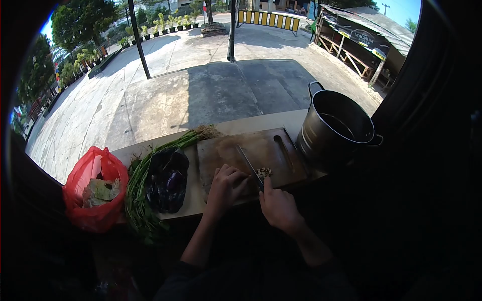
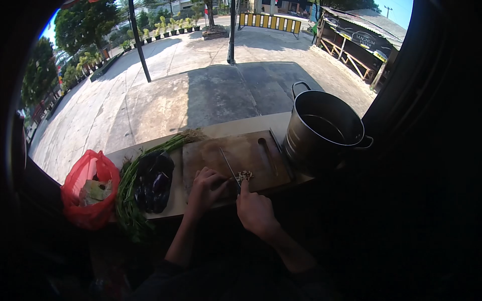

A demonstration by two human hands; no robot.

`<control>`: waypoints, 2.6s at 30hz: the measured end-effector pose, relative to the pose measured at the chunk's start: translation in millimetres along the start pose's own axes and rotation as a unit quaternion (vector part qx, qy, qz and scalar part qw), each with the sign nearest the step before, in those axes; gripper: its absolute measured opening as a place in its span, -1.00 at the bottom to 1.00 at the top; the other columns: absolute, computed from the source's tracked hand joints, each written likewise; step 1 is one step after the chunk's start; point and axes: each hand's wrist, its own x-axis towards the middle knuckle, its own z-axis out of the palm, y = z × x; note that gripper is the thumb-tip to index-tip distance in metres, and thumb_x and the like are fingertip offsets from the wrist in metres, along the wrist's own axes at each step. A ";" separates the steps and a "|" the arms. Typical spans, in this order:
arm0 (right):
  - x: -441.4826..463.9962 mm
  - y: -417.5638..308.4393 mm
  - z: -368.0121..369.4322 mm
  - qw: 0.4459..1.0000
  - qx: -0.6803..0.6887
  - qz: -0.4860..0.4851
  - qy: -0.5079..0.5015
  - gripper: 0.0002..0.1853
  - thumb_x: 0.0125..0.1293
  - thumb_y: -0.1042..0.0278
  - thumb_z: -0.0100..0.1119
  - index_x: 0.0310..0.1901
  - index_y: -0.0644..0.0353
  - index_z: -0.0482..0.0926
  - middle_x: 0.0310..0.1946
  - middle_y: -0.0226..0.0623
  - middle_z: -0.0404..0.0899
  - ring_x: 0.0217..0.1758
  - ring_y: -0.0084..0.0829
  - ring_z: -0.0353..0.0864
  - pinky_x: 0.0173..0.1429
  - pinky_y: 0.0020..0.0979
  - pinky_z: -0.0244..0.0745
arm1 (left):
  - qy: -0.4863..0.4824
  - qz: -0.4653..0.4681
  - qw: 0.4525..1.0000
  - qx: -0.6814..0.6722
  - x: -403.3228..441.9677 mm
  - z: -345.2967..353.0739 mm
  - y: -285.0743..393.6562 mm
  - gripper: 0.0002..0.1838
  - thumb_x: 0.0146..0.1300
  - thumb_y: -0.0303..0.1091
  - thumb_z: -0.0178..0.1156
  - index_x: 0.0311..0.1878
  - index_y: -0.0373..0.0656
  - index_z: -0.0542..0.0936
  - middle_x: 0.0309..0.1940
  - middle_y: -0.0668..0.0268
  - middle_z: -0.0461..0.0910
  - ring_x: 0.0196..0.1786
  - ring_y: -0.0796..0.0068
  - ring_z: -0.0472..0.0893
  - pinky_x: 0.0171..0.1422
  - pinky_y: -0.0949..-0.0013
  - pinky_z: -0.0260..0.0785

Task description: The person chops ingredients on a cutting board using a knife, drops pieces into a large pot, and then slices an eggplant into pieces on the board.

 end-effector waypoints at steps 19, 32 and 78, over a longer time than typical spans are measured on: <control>12.5 -5.8 -6.4 0.998 -0.057 -0.011 -0.029 -0.65 0.43 0.28 0.03 0.06 0.33 0.23 -0.34 0.10 0.68 -0.19 0.12 0.71 -0.09 0.01 0.62 | 0.009 0.025 1.000 0.004 -2.0 -0.8 -1.0 -0.82 0.09 -0.41 0.36 -0.21 -0.18 0.74 -0.25 0.28 0.67 -0.08 0.27 0.57 0.11 0.24 0.36; 7.6 -8.4 -0.3 0.998 -0.046 -0.011 -0.038 -0.66 0.42 0.31 0.04 0.04 0.33 0.21 -0.33 0.15 0.65 -0.17 0.14 0.69 -0.09 0.01 0.62 | 0.017 -0.023 0.999 -0.033 3.9 -3.3 1.4 -0.85 0.07 -0.41 0.36 -0.28 -0.23 0.69 -0.27 0.21 0.64 -0.04 0.20 0.54 0.16 0.20 0.34; 26.7 -0.1 -5.3 0.998 0.031 -0.034 -0.051 -0.68 0.49 0.26 -0.11 0.03 0.39 0.23 -0.32 0.31 0.60 -0.14 0.31 0.58 -0.04 0.20 0.46 | 0.036 -0.035 0.998 -0.037 -1.0 -4.4 -3.1 -0.86 0.02 -0.41 0.42 -0.31 -0.16 0.74 -0.25 0.31 0.67 -0.09 0.27 0.56 0.06 0.23 0.38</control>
